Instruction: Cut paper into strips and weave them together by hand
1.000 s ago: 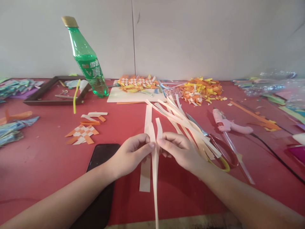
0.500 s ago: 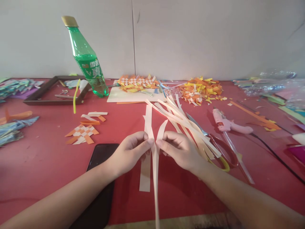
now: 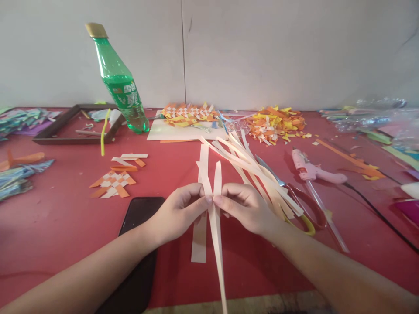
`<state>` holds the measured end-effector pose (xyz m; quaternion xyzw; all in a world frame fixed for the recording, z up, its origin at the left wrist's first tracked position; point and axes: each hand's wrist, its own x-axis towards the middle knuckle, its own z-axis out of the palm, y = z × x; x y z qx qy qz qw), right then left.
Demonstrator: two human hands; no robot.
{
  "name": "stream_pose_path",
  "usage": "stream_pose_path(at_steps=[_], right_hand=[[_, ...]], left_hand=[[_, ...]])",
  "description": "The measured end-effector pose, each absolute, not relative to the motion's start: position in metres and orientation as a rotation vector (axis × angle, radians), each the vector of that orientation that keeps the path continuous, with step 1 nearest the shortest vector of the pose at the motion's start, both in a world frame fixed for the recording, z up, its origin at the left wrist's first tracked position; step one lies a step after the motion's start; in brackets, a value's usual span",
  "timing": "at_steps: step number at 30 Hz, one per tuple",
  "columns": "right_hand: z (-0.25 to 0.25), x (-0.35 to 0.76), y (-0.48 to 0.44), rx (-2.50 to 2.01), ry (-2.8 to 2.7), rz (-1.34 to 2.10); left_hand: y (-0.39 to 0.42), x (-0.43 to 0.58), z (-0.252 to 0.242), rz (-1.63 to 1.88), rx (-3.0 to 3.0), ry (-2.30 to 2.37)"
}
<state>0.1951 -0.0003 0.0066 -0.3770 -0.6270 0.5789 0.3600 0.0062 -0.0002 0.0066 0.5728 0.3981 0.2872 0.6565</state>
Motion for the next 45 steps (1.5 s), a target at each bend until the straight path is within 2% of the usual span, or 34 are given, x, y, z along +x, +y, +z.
stream_pose_path(at_steps=[11,16,33,45], right_hand=[[0.0016,0.1966,0.0010,-1.057,-1.566,1.438],[0.0024,0.1972,-0.0005,-1.052,-1.581,1.516],[0.0038,0.1955,0.0004,-1.121,-1.683,1.360],[0.0034,0.1982,-0.0003,-1.140,-1.598,1.390]], left_hand=[[-0.0004,0.0046,0.0081,0.638,1.270,0.826],[0.0009,0.0068,0.0084,0.623,1.242,0.766],[0.0001,0.0061,0.0056,0.660,1.243,0.890],[0.0004,0.0052,0.0093,0.582,1.305,0.861]])
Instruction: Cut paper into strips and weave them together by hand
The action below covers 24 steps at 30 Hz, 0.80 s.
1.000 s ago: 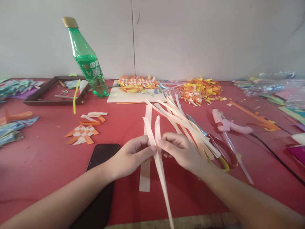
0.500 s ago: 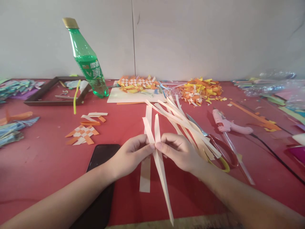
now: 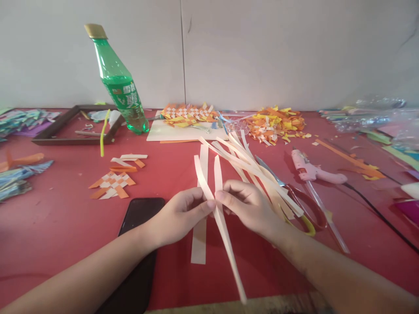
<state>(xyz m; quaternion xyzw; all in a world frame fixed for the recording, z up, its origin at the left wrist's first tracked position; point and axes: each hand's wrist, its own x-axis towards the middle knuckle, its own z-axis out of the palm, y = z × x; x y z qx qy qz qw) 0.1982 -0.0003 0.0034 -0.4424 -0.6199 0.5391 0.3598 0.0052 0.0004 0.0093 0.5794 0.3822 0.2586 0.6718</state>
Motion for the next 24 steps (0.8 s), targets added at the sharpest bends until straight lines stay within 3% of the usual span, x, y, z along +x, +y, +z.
stream_pose_path(at_steps=[24], right_hand=[[0.0009,0.1974,0.0002,-1.084,-1.592,1.493]], left_hand=[[-0.0009,0.0046,0.0032,0.596,1.341,0.833]])
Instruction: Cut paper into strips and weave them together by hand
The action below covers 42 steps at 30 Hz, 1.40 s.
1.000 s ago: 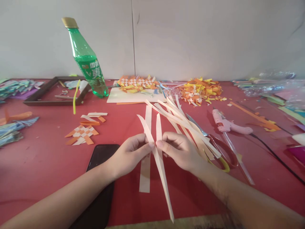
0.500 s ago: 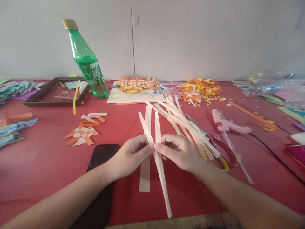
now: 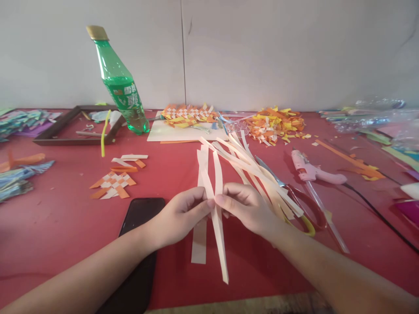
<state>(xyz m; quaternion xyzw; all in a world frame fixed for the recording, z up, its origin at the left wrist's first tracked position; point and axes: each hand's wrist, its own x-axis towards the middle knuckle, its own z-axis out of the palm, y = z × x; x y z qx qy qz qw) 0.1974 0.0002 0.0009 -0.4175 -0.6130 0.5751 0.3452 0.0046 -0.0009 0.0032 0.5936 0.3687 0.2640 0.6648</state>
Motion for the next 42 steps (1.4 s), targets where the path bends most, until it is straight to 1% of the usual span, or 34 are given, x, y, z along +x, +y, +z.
stream_pose_path(at_steps=[2,12,18,25,34,38,42], right_hand=[[0.0009,0.1970,-0.0001,-1.063,-1.600,1.520],[0.0041,0.1960,-0.0005,-1.140,-1.623,1.410],[0.0012,0.1979,0.0003,-1.161,-1.588,1.389],[0.0055,0.1968,0.0001,-0.978,-1.590,1.559],[0.0041,0.1960,-0.0009,-1.023,-1.574,1.475],[0.0018,0.1984,0.0005,-1.093,-1.564,1.438],[-0.0011,0.2001,0.0005,-1.089,-1.561,1.483]], left_hand=[[-0.0014,0.0044,0.0028,0.603,1.355,0.830],[-0.0015,0.0040,0.0025,0.658,1.312,0.864],[-0.0017,0.0051,0.0096,0.586,1.278,0.791],[-0.0020,0.0047,0.0090,0.580,1.315,0.805],[-0.0023,0.0036,0.0061,0.618,1.263,0.821],[-0.0033,0.0032,0.0100,0.561,1.275,0.785],[-0.0031,0.0047,0.0106,0.554,1.301,0.758]])
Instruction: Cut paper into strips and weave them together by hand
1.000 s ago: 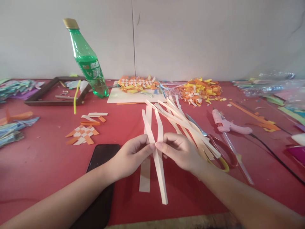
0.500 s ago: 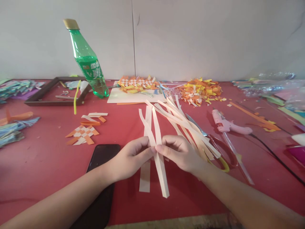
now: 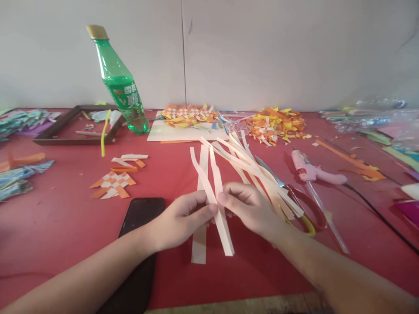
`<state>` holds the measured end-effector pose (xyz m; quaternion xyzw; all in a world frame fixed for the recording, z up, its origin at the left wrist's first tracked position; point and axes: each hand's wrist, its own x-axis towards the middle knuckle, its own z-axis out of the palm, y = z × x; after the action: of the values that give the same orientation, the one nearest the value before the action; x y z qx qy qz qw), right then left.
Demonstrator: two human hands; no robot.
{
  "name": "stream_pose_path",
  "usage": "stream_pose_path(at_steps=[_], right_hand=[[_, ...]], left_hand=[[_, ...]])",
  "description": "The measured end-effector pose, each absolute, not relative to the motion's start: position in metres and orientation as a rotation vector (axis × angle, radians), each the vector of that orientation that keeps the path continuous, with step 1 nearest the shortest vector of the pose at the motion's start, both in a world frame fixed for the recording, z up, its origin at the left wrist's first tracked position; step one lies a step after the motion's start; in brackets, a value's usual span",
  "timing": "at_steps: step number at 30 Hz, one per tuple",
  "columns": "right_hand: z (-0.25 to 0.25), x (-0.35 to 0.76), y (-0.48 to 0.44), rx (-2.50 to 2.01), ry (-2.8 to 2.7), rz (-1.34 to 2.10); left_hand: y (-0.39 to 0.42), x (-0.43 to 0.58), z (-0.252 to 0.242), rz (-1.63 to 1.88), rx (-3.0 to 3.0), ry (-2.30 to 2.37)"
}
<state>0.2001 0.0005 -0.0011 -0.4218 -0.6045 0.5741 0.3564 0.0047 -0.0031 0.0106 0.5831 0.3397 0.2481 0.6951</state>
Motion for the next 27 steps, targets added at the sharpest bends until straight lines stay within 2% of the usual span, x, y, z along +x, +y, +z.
stream_pose_path(at_steps=[4,12,18,27], right_hand=[[-0.0023,0.1985,0.0000,-1.045,-1.574,1.547],[0.0040,0.1989,-0.0004,-1.107,-1.609,1.371],[-0.0006,0.2014,0.0009,-1.124,-1.591,1.361],[0.0015,0.2005,-0.0015,-0.989,-1.625,1.572]], left_hand=[[-0.0016,0.0057,0.0078,0.599,1.283,0.766],[-0.0022,0.0043,0.0072,0.644,1.264,0.841],[-0.0013,0.0046,0.0115,0.590,1.279,0.740],[-0.0011,0.0058,0.0101,0.590,1.241,0.838]])
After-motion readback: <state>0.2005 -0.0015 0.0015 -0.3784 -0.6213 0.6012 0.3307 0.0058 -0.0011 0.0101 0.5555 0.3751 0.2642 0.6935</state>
